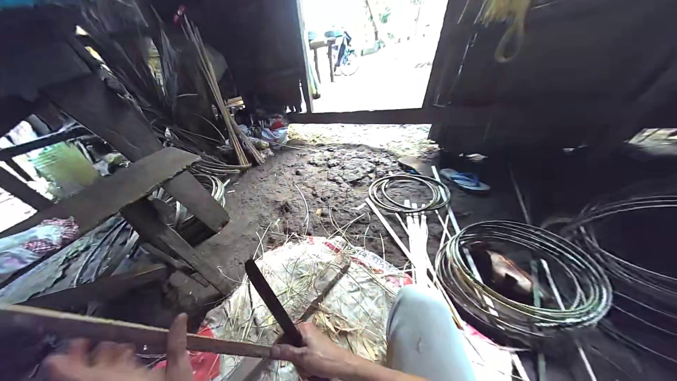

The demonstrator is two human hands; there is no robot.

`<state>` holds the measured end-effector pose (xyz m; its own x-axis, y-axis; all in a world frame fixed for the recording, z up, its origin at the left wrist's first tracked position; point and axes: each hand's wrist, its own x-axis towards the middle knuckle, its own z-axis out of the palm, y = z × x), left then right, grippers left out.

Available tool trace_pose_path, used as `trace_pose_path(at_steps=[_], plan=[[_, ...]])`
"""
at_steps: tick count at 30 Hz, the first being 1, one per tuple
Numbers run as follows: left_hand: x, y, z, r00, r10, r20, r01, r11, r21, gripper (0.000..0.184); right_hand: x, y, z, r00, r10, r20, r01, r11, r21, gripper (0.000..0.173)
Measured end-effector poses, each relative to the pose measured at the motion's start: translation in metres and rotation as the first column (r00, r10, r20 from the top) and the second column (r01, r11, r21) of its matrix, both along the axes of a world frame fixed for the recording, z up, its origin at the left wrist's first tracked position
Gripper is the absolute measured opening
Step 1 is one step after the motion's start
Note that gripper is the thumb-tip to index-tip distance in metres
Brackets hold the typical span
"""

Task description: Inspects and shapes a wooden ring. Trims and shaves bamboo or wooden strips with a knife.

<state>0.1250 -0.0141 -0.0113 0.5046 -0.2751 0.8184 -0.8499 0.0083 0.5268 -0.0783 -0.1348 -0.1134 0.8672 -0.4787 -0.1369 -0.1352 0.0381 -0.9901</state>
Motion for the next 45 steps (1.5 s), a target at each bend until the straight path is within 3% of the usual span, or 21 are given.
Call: trace_pose_path(at_steps=[2,5,8,11,13,15,17,21,23,25,28,33,37,40,43,45], plan=[[-0.017,-0.034,0.016,0.923,-0.287,-0.258,0.236,0.949,-0.209,0.053,-0.002,0.01,0.002,0.993,0.066,0.094,-0.08,0.984,0.158,0.03],[-0.028,-0.044,0.042,0.784,-0.466,-0.41,0.41,0.885,-0.221,0.039,-0.018,0.002,-0.004,0.994,0.051,0.095,-0.069,0.977,0.2,0.04],[-0.031,-0.031,0.05,0.637,-0.538,-0.553,0.588,0.802,-0.104,0.034,-0.036,-0.023,0.0,0.984,-0.178,0.029,0.176,0.981,0.077,0.042],[-0.048,-0.029,0.014,0.552,-0.478,-0.683,0.682,0.73,0.04,0.035,-0.046,-0.054,0.024,0.907,-0.4,0.133,0.415,0.902,-0.121,0.037],[-0.062,-0.027,-0.013,0.508,-0.41,-0.758,0.712,0.694,0.101,0.034,-0.048,-0.072,0.041,0.882,-0.45,0.14,0.467,0.799,-0.379,0.035],[-0.071,-0.028,-0.034,0.526,-0.357,-0.771,0.711,0.683,0.169,0.033,-0.044,-0.078,0.059,0.875,-0.474,0.099,0.413,0.623,-0.664,0.031],[-0.074,-0.029,-0.054,0.614,-0.317,-0.723,0.673,0.689,0.269,0.032,-0.037,-0.071,0.07,0.885,-0.465,0.018,0.255,0.451,-0.855,0.026],[-0.069,-0.025,-0.081,0.815,-0.24,-0.528,0.524,0.695,0.493,0.029,-0.021,-0.046,0.068,0.908,-0.331,-0.259,-0.186,0.234,-0.954,0.027],[-0.07,-0.017,-0.084,0.862,-0.219,-0.458,0.471,0.681,0.561,0.029,-0.019,-0.043,0.067,0.907,-0.285,-0.312,-0.265,0.192,-0.945,0.024],[-0.071,-0.009,-0.083,0.889,-0.227,-0.397,0.439,0.667,0.602,0.03,-0.018,-0.053,0.077,0.902,-0.292,-0.319,-0.244,0.266,-0.933,0.019],[-0.073,0.005,-0.083,0.902,-0.233,-0.365,0.423,0.653,0.628,0.031,-0.012,-0.084,0.1,0.834,-0.36,-0.417,-0.257,0.415,-0.873,0.025],[-0.073,0.02,-0.086,0.909,-0.237,-0.343,0.407,0.68,0.609,0.032,-0.003,-0.116,0.103,0.837,-0.418,-0.354,-0.209,0.354,-0.912,0.025],[-0.071,0.07,-0.088,0.934,-0.21,-0.29,0.356,0.628,0.692,0.031,-0.007,-0.163,0.113,0.751,-0.543,-0.376,-0.123,0.444,-0.887,0.028],[-0.064,0.124,-0.111,0.91,-0.227,-0.348,0.41,0.62,0.669,0.032,-0.026,-0.212,0.125,0.644,-0.675,-0.36,0.009,0.477,-0.879,0.03],[-0.06,0.126,-0.137,0.757,-0.267,-0.596,0.621,0.577,0.53,0.032,-0.032,-0.217,0.119,0.751,-0.577,-0.321,0.111,0.59,-0.8,0.031],[-0.058,0.109,-0.14,0.662,-0.25,-0.706,0.712,0.501,0.491,0.031,-0.022,-0.198,0.103,0.886,-0.401,-0.232,0.221,0.807,-0.548,0.02]])
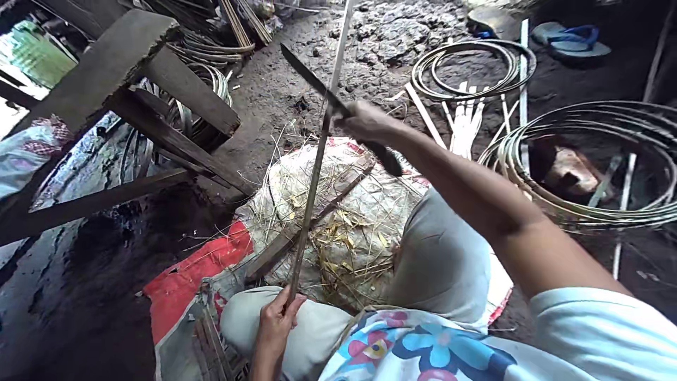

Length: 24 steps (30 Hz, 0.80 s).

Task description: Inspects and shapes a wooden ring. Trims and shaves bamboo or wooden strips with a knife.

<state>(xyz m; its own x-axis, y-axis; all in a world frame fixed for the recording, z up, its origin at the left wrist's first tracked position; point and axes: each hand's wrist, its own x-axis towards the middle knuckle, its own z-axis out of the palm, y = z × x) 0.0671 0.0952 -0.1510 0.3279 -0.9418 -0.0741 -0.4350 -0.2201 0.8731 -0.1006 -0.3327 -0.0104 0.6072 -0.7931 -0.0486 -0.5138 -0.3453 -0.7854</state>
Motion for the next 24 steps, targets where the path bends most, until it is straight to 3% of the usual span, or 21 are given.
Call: trace_pose_path(at_steps=[1,3,5,6,8,10,12,14,17,22,24], plan=[[0.002,-0.01,0.001,0.998,-0.033,-0.052,0.036,0.997,0.061,0.032,0.006,0.012,-0.007,0.984,0.025,0.175,-0.062,0.976,0.207,0.01],[0.003,-0.039,0.006,0.988,-0.098,-0.123,0.115,0.984,0.138,0.041,0.014,0.03,-0.012,0.897,-0.029,0.44,-0.24,0.804,0.543,0.007],[-0.005,-0.08,0.022,0.967,-0.121,-0.225,0.153,0.98,0.128,0.051,0.021,0.042,-0.013,0.844,-0.077,0.531,-0.346,0.678,0.648,0.008],[-0.01,-0.103,0.033,0.946,-0.117,-0.303,0.146,0.986,0.075,0.054,0.025,0.049,-0.013,0.839,-0.055,0.541,-0.372,0.667,0.645,0.009],[-0.016,-0.146,0.052,0.896,-0.071,-0.438,0.062,0.997,-0.035,0.047,0.034,0.061,-0.007,0.881,0.067,0.468,-0.343,0.772,0.536,0.016],[-0.022,-0.176,0.067,0.863,0.035,-0.505,-0.068,0.997,-0.047,0.037,0.038,0.068,-0.001,0.952,0.258,0.166,-0.282,0.949,0.143,0.025],[-0.024,-0.19,0.074,0.924,0.124,-0.361,-0.145,0.989,-0.031,0.035,0.035,0.083,0.001,0.939,0.259,-0.224,-0.307,0.926,-0.218,0.027],[-0.021,-0.194,0.072,0.968,0.189,-0.162,-0.195,0.981,-0.021,0.034,0.031,0.107,-0.012,0.889,0.193,-0.415,-0.376,0.825,-0.421,0.02],[-0.019,-0.185,0.068,0.978,0.209,0.009,-0.209,0.978,-0.001,0.031,0.026,0.122,-0.012,0.811,0.209,-0.547,-0.484,0.766,-0.423,0.022],[-0.021,-0.152,0.054,0.979,0.184,0.094,-0.186,0.982,0.018,0.033,0.031,0.076,0.0,0.841,0.109,-0.53,-0.34,0.868,-0.361,0.027],[-0.02,-0.149,0.052,0.976,0.194,0.098,-0.195,0.981,0.002,0.032,0.031,0.088,-0.001,0.84,0.115,-0.53,-0.344,0.869,-0.357,0.024]])
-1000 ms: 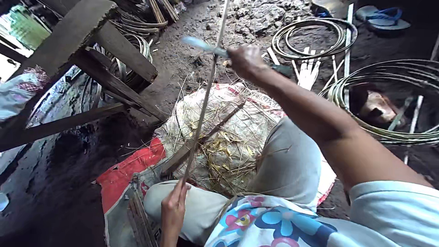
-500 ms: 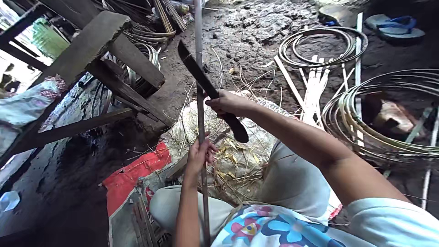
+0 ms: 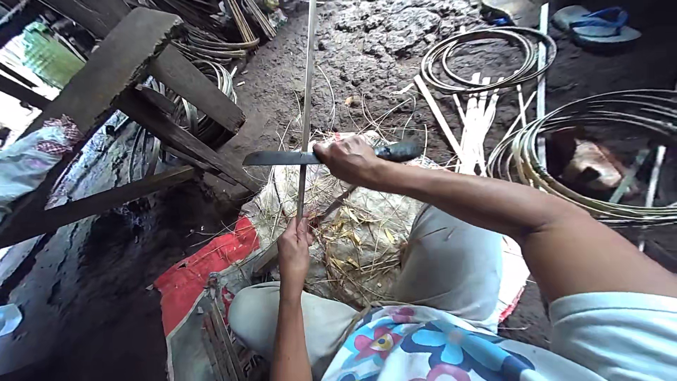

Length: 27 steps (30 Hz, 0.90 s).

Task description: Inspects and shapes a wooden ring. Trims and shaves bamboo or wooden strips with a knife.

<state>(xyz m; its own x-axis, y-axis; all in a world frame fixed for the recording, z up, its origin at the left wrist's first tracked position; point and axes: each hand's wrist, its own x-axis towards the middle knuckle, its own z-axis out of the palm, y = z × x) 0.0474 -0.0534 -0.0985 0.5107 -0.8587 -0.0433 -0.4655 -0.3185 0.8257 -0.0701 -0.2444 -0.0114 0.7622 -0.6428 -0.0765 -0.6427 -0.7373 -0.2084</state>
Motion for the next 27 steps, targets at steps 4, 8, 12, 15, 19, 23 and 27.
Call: trace_pose_path(at_steps=[4,8,12,15,19,23,27], plan=[[0.007,-0.001,0.0,0.997,0.0,0.074,-0.003,0.999,0.037,0.033,-0.005,0.044,-0.024,0.974,0.228,0.011,-0.227,0.972,-0.06,0.017],[0.007,0.024,-0.002,0.999,-0.037,0.038,0.034,0.997,0.071,0.033,0.0,-0.006,-0.009,0.999,0.038,0.008,-0.038,0.999,-0.001,0.027],[0.005,0.052,-0.008,0.998,-0.05,-0.025,0.052,0.997,0.056,0.033,-0.004,-0.036,-0.001,0.994,-0.113,-0.011,0.113,0.993,-0.02,0.025],[0.005,0.053,-0.012,0.998,-0.046,-0.039,0.048,0.997,0.056,0.032,-0.009,-0.002,-0.009,0.998,0.019,-0.055,-0.018,1.0,0.018,0.023],[0.004,0.078,-0.013,0.998,-0.039,-0.045,0.041,0.999,0.036,0.032,-0.012,-0.022,-0.011,0.999,-0.012,-0.037,0.013,1.0,0.028,0.029],[0.006,0.096,-0.006,1.0,-0.028,-0.012,0.029,0.998,0.061,0.031,-0.006,-0.036,-0.01,0.999,-0.012,-0.032,0.01,0.997,-0.077,0.022],[0.01,0.107,-0.001,0.999,0.006,-0.033,-0.002,0.995,0.1,0.03,0.006,-0.018,-0.015,0.999,0.03,-0.025,-0.032,0.997,-0.075,0.023]])
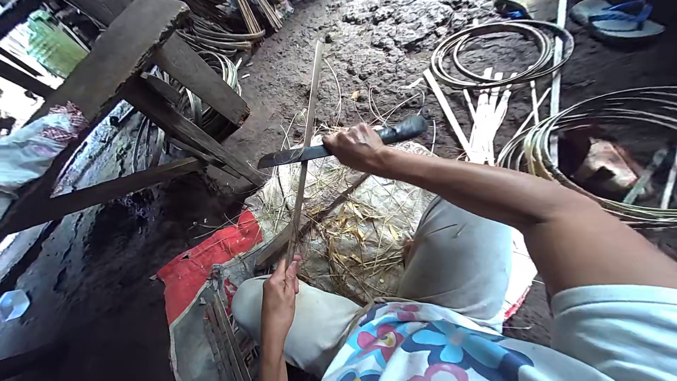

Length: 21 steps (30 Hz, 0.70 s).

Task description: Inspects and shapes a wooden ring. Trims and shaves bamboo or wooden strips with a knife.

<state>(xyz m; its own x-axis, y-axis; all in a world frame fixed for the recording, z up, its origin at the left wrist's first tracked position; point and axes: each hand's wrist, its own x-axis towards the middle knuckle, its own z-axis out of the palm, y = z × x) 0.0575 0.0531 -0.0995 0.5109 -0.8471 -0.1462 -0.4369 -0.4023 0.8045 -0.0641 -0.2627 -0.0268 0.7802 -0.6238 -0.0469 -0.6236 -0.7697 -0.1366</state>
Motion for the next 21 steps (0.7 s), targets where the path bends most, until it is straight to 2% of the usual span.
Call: trace_pose_path(at_steps=[3,5,8,11,15,16,18,19,21], plan=[[0.003,0.001,-0.005,1.0,0.013,0.0,-0.013,1.0,0.003,0.029,0.007,0.036,0.001,0.991,0.118,-0.055,-0.111,0.987,0.112,0.022],[0.003,0.014,-0.005,1.0,-0.007,0.03,0.006,1.0,0.027,0.03,0.009,0.029,-0.002,0.99,0.13,-0.044,-0.124,0.985,0.124,0.025],[0.004,0.057,-0.006,0.999,-0.035,0.04,0.033,0.998,0.047,0.032,0.004,-0.04,-0.004,0.996,-0.09,-0.008,0.09,0.993,0.073,0.024],[0.015,0.114,-0.013,0.996,-0.089,-0.005,0.089,0.995,0.053,0.032,-0.016,-0.109,0.0,0.941,-0.337,0.024,0.336,0.941,0.033,0.022],[0.03,0.156,-0.029,0.948,-0.068,-0.312,0.08,0.996,0.027,0.034,-0.054,-0.146,0.011,0.815,-0.576,0.07,0.564,0.814,0.137,0.03],[0.031,0.149,-0.031,0.934,-0.036,-0.355,0.044,0.999,0.013,0.035,-0.063,-0.148,0.01,0.795,-0.591,0.137,0.564,0.803,0.19,0.03],[0.019,0.105,-0.028,0.92,0.055,-0.389,-0.068,0.997,-0.02,0.039,-0.071,-0.133,0.009,0.767,-0.569,0.296,0.486,0.817,0.31,0.032],[0.012,0.074,-0.022,0.912,0.077,-0.403,-0.107,0.993,-0.051,0.046,-0.07,-0.112,0.006,0.735,-0.561,0.38,0.431,0.82,0.377,0.034],[0.0,0.012,-0.008,0.899,0.095,-0.427,-0.155,0.982,-0.107,0.048,-0.062,-0.057,-0.014,0.64,-0.547,0.54,0.289,0.822,0.49,0.037]])
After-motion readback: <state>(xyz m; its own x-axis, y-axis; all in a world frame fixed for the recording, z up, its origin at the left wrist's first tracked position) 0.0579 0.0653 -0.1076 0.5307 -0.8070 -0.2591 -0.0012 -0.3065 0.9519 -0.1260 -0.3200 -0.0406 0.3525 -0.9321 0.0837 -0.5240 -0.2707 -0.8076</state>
